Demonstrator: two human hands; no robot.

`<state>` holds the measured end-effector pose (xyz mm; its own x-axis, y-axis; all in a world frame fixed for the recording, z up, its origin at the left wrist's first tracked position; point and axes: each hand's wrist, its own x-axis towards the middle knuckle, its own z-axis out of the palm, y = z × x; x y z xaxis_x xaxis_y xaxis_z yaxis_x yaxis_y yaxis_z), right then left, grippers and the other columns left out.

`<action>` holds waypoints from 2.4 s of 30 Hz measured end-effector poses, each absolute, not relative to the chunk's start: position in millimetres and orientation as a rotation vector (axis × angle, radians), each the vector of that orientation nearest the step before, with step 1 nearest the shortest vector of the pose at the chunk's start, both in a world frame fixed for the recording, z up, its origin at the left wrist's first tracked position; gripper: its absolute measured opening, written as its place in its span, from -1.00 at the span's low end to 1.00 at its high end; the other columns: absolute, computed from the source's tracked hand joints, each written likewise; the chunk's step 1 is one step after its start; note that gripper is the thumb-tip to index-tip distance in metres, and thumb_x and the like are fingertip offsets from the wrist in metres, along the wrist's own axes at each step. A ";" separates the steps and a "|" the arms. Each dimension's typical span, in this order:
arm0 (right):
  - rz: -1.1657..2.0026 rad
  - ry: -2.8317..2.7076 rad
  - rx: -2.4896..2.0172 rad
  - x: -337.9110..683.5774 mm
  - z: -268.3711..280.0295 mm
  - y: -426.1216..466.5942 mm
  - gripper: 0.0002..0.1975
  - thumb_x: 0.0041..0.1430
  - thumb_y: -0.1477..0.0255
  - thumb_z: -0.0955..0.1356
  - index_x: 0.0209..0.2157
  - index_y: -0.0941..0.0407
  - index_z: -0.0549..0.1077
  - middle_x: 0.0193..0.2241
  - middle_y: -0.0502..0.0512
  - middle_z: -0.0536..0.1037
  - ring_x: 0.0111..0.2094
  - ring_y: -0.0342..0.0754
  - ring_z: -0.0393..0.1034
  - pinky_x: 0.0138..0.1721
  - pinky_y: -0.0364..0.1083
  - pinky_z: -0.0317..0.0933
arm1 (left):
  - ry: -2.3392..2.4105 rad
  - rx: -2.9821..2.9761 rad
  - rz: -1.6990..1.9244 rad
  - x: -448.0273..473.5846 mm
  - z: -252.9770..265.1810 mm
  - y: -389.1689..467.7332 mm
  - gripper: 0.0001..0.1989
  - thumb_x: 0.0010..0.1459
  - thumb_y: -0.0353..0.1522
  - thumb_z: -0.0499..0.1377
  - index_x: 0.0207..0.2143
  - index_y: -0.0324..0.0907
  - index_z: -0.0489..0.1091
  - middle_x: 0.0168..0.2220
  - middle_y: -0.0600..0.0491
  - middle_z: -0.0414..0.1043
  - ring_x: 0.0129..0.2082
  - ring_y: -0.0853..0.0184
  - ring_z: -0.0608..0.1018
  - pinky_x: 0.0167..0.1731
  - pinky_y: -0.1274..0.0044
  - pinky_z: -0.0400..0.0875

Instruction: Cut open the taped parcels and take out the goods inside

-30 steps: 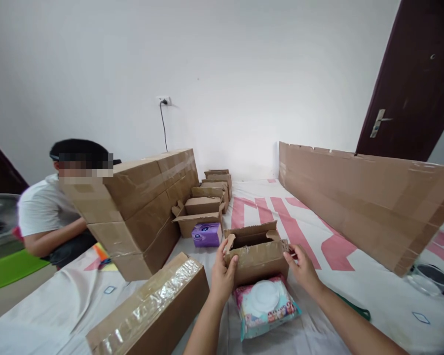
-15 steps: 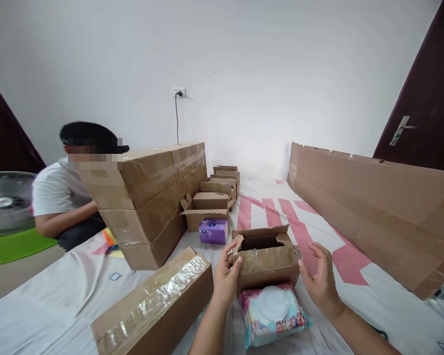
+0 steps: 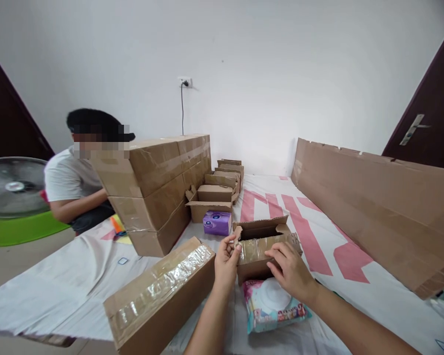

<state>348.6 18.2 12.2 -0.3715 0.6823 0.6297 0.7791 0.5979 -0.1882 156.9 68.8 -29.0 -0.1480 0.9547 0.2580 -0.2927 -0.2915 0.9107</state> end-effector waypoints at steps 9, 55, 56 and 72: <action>-0.252 -2.187 -1.110 342.5 19.7 32.9 -0.77 0.22 0.57 0.24 -0.11 0.13 0.42 -0.21 0.18 0.48 -0.18 0.03 0.37 -0.14 0.04 0.32 | 1.029 1.175 1.630 154.3 -35.8 75.0 -0.68 0.01 -0.23 0.26 -0.21 -0.16 0.33 -0.37 0.10 0.42 -0.45 0.42 0.46 -0.39 0.58 0.32; -0.225 -2.010 -1.466 420.3 -34.8 -67.0 -0.49 0.31 0.44 0.15 0.27 -0.01 0.05 -0.07 0.21 0.43 -0.10 0.03 0.44 -0.18 -0.03 0.44 | 1.168 1.709 1.435 157.5 -33.7 75.1 -0.63 0.17 -0.36 0.06 0.03 -0.12 0.39 0.06 -0.06 0.46 0.10 0.19 0.45 0.11 0.29 0.31; -0.247 -1.992 -1.456 412.3 -30.6 -66.8 -0.48 0.30 0.45 0.15 0.28 0.00 0.04 -0.07 0.22 0.43 -0.10 0.04 0.44 -0.19 -0.02 0.45 | 1.150 1.720 1.433 158.2 -33.7 74.6 -0.64 0.17 -0.36 0.07 0.02 -0.11 0.40 0.05 -0.06 0.47 0.10 0.19 0.46 0.11 0.30 0.31; -0.221 -2.275 -1.381 350.7 -25.4 -47.9 -0.49 0.26 0.51 0.15 0.24 0.10 0.16 -0.11 0.26 0.45 -0.22 0.02 0.49 -0.28 -0.03 0.48 | 1.079 1.780 1.446 161.3 -32.5 72.2 -0.64 0.19 -0.39 0.05 0.02 -0.13 0.41 0.03 -0.07 0.49 0.07 0.20 0.48 0.09 0.30 0.33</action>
